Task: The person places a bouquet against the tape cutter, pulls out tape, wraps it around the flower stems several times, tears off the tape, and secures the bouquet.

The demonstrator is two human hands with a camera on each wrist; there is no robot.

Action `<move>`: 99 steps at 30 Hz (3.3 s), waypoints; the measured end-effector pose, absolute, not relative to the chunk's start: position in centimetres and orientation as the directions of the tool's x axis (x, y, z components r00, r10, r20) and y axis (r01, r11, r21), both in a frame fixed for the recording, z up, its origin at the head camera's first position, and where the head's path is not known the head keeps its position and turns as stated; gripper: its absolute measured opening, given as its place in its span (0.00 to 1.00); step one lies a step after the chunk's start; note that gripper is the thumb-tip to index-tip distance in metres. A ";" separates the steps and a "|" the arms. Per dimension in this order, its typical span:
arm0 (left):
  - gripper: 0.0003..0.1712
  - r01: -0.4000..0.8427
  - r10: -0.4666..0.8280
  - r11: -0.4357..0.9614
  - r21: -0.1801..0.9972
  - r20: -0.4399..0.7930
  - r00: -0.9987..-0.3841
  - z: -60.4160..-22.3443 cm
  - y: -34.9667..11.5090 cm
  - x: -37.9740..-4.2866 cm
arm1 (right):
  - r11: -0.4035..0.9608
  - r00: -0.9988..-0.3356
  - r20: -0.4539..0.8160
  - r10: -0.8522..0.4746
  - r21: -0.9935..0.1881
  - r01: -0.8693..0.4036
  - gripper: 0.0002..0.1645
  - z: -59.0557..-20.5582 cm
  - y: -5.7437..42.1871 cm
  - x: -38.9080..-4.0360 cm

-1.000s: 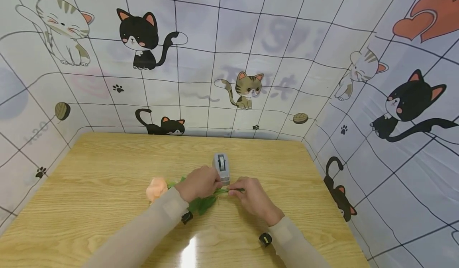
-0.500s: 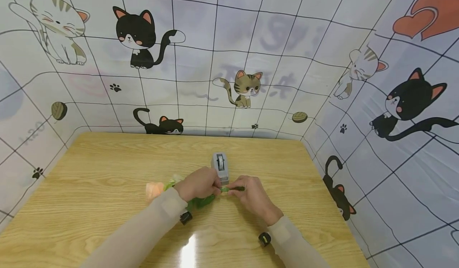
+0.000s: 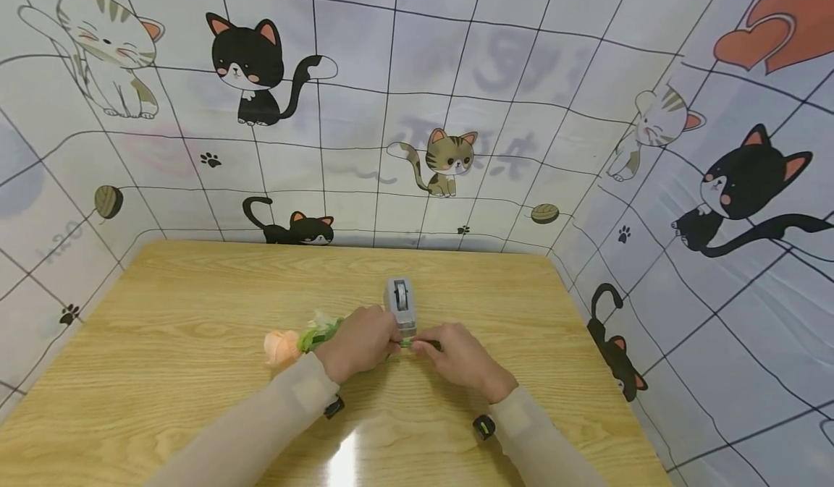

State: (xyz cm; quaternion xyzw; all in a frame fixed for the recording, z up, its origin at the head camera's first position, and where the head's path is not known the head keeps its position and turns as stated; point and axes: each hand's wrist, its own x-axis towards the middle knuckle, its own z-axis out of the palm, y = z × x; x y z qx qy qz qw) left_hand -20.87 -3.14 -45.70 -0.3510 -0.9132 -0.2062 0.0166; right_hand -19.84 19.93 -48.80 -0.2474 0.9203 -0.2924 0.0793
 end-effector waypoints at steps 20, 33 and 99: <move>0.05 0.651 0.603 0.721 0.238 0.246 -0.759 -46.2 -3.0 -20.3 | 0.703 -0.855 0.019 -0.518 -0.560 -0.438 0.13 -48.6 19.9 -20.0; 0.18 0.580 0.574 0.719 0.384 0.142 -0.806 -44.9 -3.0 -20.7 | 0.725 -0.861 0.098 -0.499 -0.498 -0.476 0.12 -48.7 20.0 -20.0; 0.04 0.594 0.569 0.752 0.285 0.173 -0.804 -46.3 -2.9 -21.6 | 0.705 -0.902 0.142 -0.408 -0.578 -0.410 0.10 -49.7 19.2 -21.4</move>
